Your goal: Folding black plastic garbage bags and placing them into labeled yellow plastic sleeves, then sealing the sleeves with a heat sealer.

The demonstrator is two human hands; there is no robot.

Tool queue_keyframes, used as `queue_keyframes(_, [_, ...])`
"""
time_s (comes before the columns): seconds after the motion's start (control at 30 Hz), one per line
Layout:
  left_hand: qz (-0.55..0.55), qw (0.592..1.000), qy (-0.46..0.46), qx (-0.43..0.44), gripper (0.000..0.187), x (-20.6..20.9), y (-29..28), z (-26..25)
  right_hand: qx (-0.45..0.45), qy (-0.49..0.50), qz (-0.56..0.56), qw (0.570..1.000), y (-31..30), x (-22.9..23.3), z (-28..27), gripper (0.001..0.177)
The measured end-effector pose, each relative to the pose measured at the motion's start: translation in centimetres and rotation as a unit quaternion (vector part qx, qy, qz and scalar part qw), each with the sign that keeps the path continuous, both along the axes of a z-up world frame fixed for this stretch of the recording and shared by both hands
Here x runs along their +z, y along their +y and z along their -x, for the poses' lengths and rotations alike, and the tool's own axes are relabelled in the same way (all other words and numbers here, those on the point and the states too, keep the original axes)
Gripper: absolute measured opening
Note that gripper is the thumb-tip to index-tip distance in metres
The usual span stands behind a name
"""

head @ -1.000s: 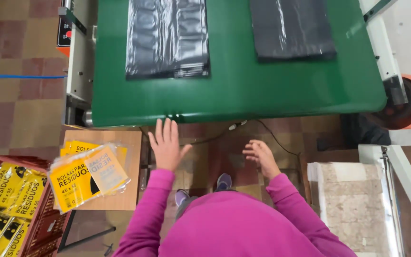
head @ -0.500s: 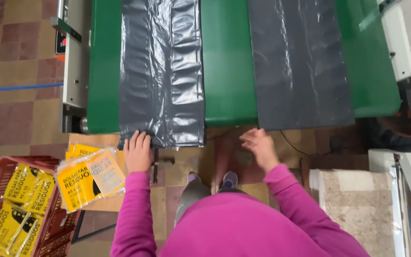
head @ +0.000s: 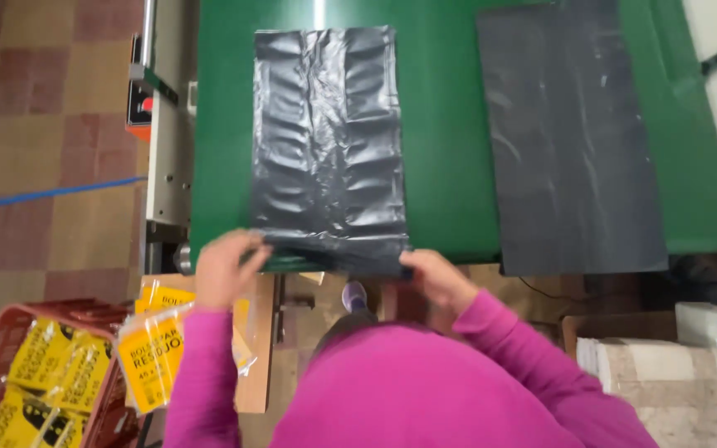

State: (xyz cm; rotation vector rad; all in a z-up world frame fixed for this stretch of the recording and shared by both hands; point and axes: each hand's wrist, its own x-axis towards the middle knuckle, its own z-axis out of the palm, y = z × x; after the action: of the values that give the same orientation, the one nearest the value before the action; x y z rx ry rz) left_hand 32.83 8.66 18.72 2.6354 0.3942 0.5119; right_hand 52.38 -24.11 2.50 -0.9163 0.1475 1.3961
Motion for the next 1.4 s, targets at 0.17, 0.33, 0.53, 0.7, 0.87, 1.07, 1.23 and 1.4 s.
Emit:
queue_keyframes(0.17, [0.036,0.999,-0.015,-0.011,0.024,-2.4,8.8,-12.7,-0.079,-0.118,0.011,0.990,6.5,7.8,-9.4,0.059])
queue_keyframes(0.33, [0.064,0.995,0.068,0.032,0.024,-10.5,14.0,-19.6,-0.121,-0.341,0.092,0.928,11.7,3.7,-17.7,0.028])
queue_keyframes(0.53, [0.267,0.955,0.046,0.121,0.032,-14.4,16.0,-17.4,-0.073,-0.735,0.120,0.664,19.6,0.1,-29.9,0.035])
queue_keyframes(0.7, [0.199,0.972,0.015,0.128,0.026,-14.1,16.6,-16.9,0.021,-0.814,0.131,0.566,27.2,-0.8,-37.5,0.072])
queue_keyframes(0.87, [0.247,0.943,0.021,0.220,0.018,-13.2,14.2,-17.9,0.254,-0.721,0.272,0.585,30.0,-3.9,-40.3,0.078])
queue_keyframes(1.07, [0.186,0.951,0.045,0.244,0.018,-12.1,13.9,-18.7,0.144,-0.793,0.182,0.563,28.7,-0.9,-36.6,0.027])
queue_keyframes(1.23, [0.116,0.964,0.076,0.228,0.022,-14.2,15.0,-18.0,-0.021,-0.827,0.052,0.560,21.6,11.2,-24.7,0.031])
queue_keyframes(1.4, [-0.078,0.982,-0.003,0.175,0.035,-21.0,18.9,-15.9,-0.067,-0.855,0.010,0.513,15.0,11.8,-14.8,0.035])
